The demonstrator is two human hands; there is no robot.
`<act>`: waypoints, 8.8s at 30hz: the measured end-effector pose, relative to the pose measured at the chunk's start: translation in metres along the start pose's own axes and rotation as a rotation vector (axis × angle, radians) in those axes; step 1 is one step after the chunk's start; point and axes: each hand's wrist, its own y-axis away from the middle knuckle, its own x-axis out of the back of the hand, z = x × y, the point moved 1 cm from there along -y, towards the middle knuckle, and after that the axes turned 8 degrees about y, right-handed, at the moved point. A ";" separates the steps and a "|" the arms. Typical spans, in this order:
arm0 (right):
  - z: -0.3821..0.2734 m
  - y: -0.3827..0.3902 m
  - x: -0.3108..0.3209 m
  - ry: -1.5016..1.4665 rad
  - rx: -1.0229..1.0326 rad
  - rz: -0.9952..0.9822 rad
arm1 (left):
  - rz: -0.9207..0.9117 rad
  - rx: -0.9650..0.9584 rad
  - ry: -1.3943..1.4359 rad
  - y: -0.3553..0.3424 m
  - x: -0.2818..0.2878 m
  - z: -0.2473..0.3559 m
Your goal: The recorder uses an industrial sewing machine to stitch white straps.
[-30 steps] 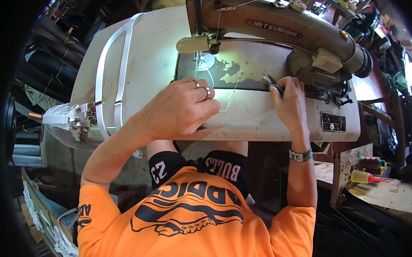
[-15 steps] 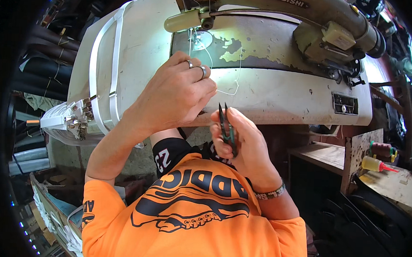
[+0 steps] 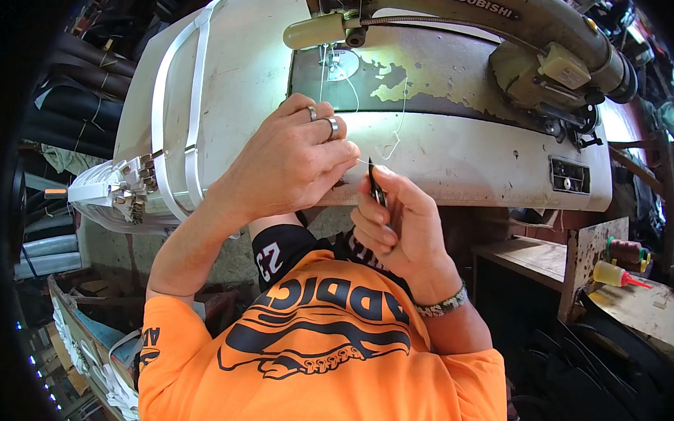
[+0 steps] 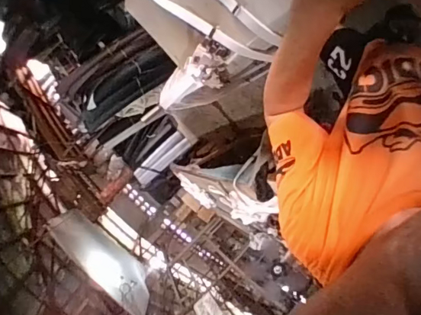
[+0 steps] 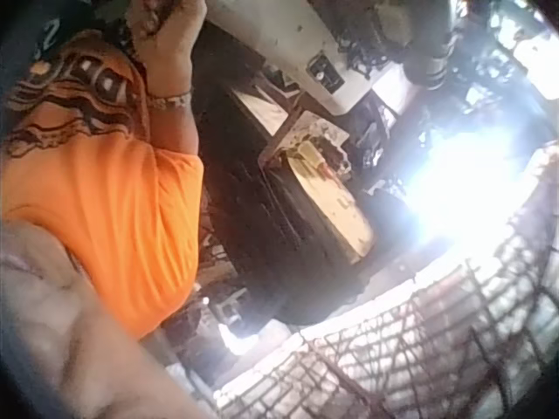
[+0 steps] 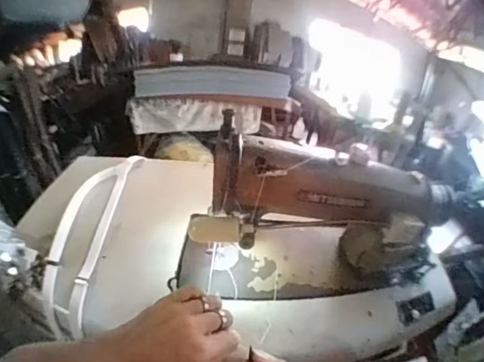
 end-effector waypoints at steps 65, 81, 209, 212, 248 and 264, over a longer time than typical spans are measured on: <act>-0.144 -0.205 0.025 2.118 0.714 0.055 | 0.459 0.681 0.442 0.017 -0.038 -0.068; -0.122 -0.197 0.005 2.090 0.866 0.203 | 0.483 0.648 0.470 0.021 -0.037 -0.071; -0.132 -0.170 0.016 1.963 0.636 0.108 | 0.168 0.579 0.158 -0.014 -0.029 -0.139; -0.133 -0.169 0.016 1.962 0.635 0.113 | 0.170 0.577 0.162 -0.015 -0.029 -0.138; -0.129 -0.174 0.023 2.160 0.848 0.174 | 0.199 0.508 0.118 -0.020 -0.035 -0.137; -0.128 -0.182 0.026 1.917 0.889 0.010 | 0.203 0.464 0.122 -0.018 -0.033 -0.137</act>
